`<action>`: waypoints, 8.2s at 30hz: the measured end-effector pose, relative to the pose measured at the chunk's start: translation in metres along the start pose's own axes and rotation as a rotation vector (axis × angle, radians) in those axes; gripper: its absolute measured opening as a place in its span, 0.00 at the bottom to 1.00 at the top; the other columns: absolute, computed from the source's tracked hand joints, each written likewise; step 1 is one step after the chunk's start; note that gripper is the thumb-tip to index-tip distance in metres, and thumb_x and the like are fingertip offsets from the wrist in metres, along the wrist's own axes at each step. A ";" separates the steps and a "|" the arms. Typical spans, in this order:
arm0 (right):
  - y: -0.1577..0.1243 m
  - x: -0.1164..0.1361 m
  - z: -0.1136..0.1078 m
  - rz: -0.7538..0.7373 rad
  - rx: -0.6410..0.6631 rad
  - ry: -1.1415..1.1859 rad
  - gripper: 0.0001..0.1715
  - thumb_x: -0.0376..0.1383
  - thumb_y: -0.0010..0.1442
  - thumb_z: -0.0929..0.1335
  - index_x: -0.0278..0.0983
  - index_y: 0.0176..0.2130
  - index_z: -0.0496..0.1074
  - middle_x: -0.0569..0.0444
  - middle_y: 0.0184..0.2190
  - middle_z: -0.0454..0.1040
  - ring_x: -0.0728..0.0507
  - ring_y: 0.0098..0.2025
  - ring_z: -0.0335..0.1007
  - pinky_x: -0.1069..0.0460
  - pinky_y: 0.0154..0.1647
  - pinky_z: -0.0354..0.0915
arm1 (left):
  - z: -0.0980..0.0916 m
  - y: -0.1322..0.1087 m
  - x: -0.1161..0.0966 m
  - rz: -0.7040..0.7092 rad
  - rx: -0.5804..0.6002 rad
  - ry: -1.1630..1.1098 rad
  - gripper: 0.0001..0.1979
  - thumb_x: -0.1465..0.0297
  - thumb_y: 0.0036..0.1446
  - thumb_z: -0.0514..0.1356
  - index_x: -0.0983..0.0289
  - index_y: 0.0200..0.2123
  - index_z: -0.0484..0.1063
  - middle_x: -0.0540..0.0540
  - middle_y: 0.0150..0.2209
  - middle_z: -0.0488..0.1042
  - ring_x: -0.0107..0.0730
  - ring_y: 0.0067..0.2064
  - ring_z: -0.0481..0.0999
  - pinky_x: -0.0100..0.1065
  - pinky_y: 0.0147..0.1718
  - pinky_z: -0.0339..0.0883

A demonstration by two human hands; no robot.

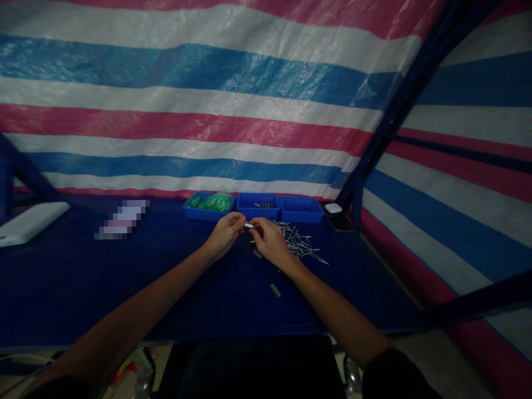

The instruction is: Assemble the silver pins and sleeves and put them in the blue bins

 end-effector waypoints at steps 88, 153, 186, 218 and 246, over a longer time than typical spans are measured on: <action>0.004 0.004 0.007 -0.106 0.102 -0.107 0.11 0.36 0.56 0.64 0.36 0.40 0.69 0.53 0.30 0.72 0.48 0.33 0.66 0.54 0.36 0.59 | 0.003 -0.017 -0.009 0.224 0.149 0.751 0.12 0.63 0.55 0.51 0.66 0.33 0.67 0.53 0.32 0.72 0.31 0.34 0.70 0.31 0.35 0.62; 0.012 -0.012 -0.006 0.013 0.103 -0.299 0.16 0.38 0.62 0.58 0.35 0.30 0.69 0.52 0.26 0.72 0.47 0.30 0.67 0.54 0.32 0.55 | 0.019 -0.011 0.005 0.187 0.189 0.509 0.11 0.64 0.52 0.55 0.65 0.36 0.63 0.46 0.23 0.64 0.23 0.24 0.63 0.26 0.25 0.56; 0.018 -0.039 -0.005 0.163 0.145 -0.237 0.16 0.40 0.58 0.62 0.33 0.42 0.70 0.51 0.31 0.72 0.47 0.34 0.66 0.53 0.37 0.59 | 0.027 0.001 0.017 0.145 0.137 1.525 0.15 0.60 0.54 0.51 0.63 0.40 0.68 0.59 0.32 0.74 0.41 0.34 0.74 0.35 0.32 0.63; 0.008 -0.014 0.009 0.015 0.299 -0.330 0.07 0.37 0.58 0.62 0.37 0.36 0.68 0.53 0.31 0.72 0.47 0.33 0.66 0.54 0.31 0.53 | 0.011 -0.005 0.009 0.232 0.148 0.976 0.21 0.59 0.58 0.41 0.65 0.22 0.63 0.49 0.20 0.64 0.28 0.25 0.63 0.28 0.24 0.55; 0.019 0.001 -0.020 -0.044 0.092 -0.284 0.11 0.37 0.58 0.62 0.36 0.39 0.67 0.52 0.32 0.71 0.47 0.33 0.66 0.54 0.34 0.58 | 0.010 0.000 -0.003 0.222 0.050 0.771 0.28 0.57 0.61 0.35 0.66 0.26 0.67 0.50 0.19 0.64 0.26 0.21 0.63 0.28 0.23 0.59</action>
Point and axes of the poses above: each hand's wrist, its own y-axis towards the middle knuckle, its own z-axis out of the palm, x = y × z, the point moved 9 cm from there along y, towards the middle knuckle
